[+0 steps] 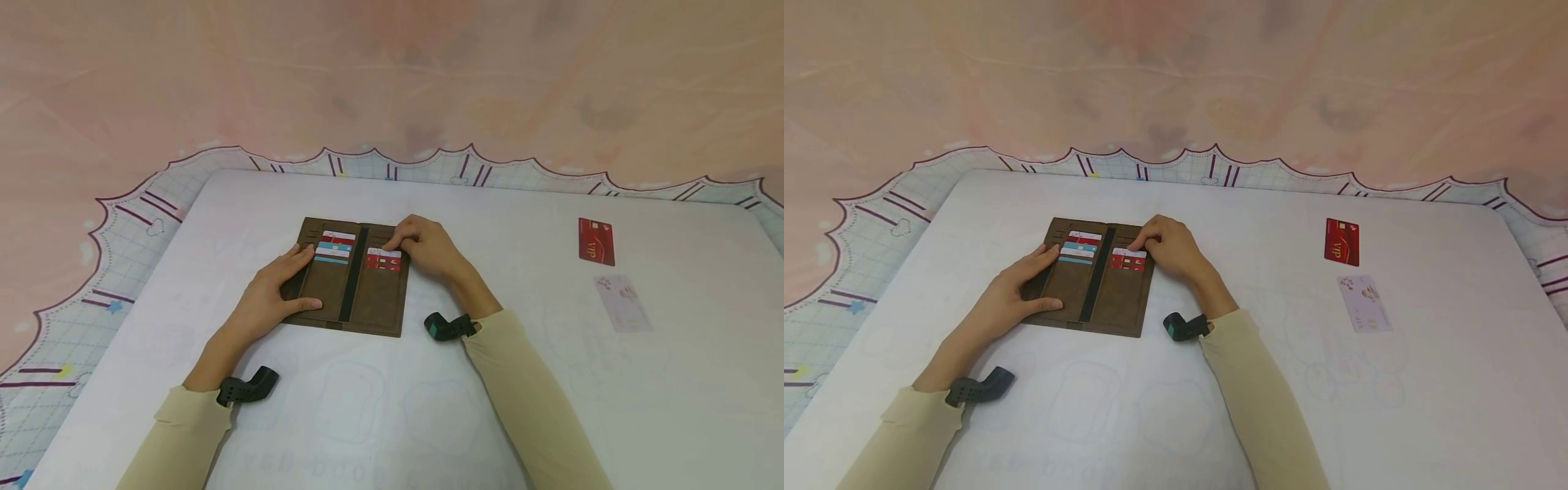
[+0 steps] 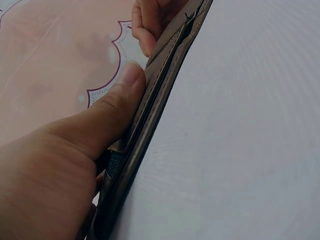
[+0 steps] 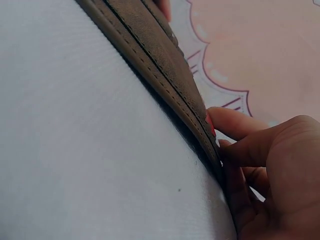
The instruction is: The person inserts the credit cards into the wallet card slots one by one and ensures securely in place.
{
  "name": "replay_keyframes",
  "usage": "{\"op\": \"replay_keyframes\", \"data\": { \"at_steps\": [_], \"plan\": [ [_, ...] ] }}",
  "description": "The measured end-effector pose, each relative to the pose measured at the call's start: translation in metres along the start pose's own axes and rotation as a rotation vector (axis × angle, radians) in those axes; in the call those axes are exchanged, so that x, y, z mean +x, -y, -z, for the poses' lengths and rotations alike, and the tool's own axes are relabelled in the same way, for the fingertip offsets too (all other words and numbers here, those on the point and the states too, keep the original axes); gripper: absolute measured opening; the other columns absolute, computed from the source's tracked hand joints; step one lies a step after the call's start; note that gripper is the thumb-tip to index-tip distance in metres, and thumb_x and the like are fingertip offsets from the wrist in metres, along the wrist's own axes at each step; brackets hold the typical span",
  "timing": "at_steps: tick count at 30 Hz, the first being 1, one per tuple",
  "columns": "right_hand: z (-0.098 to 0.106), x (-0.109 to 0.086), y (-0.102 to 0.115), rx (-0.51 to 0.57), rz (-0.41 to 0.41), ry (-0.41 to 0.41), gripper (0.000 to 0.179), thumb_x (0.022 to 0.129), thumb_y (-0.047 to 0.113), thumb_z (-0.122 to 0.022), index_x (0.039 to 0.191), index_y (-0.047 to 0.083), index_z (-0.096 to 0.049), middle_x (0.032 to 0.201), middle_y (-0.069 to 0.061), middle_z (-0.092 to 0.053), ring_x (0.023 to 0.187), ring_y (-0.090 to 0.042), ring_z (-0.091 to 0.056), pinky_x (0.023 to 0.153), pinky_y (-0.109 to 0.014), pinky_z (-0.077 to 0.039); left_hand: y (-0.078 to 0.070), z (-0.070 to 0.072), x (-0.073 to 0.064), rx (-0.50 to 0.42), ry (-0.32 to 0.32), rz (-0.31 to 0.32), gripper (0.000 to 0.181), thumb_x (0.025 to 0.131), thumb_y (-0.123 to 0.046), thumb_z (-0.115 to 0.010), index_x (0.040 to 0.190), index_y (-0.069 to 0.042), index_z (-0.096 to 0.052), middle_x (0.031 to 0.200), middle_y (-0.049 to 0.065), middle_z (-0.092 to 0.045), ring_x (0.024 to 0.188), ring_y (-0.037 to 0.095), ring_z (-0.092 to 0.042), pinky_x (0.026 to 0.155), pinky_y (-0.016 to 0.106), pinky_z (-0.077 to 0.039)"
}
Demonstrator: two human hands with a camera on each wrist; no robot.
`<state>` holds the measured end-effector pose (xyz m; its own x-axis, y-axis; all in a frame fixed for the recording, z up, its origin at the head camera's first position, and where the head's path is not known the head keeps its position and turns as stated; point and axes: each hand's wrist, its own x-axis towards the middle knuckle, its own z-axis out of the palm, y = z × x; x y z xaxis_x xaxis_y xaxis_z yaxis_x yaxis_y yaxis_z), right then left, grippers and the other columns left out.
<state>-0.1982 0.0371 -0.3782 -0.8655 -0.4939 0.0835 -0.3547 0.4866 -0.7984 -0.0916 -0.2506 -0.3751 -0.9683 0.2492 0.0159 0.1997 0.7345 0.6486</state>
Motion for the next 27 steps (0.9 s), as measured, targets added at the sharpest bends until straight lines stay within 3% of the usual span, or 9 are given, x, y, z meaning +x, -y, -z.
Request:
{"op": "replay_keyframes", "data": {
  "at_steps": [9,27],
  "plan": [
    [-0.0008,0.0005,-0.0035,0.003,0.044,0.005,0.03,0.093,0.0,-0.052,0.084,0.01,-0.079,0.099,-0.003,-0.063,0.099,-0.019,-0.055,0.092,-0.033,-0.042,0.0012,-0.0003,0.0008,0.003,0.013,0.031,0.091,0.076,-0.033,-0.081,0.151,-0.018,-0.031,0.156,0.014,-0.021,0.141,0.04,-0.016,0.108,0.063,-0.016],
    [-0.0014,0.0008,-0.0031,-0.016,0.071,0.032,0.031,0.093,-0.003,-0.051,0.085,0.009,-0.079,0.1,-0.005,-0.063,0.1,-0.021,-0.055,0.092,-0.035,-0.042,0.0035,-0.0014,0.0006,-0.013,-0.002,-0.003,0.09,0.076,-0.03,-0.081,0.15,-0.015,-0.032,0.155,0.016,-0.024,0.141,0.039,-0.018,0.108,0.061,-0.018]
  ]
}}
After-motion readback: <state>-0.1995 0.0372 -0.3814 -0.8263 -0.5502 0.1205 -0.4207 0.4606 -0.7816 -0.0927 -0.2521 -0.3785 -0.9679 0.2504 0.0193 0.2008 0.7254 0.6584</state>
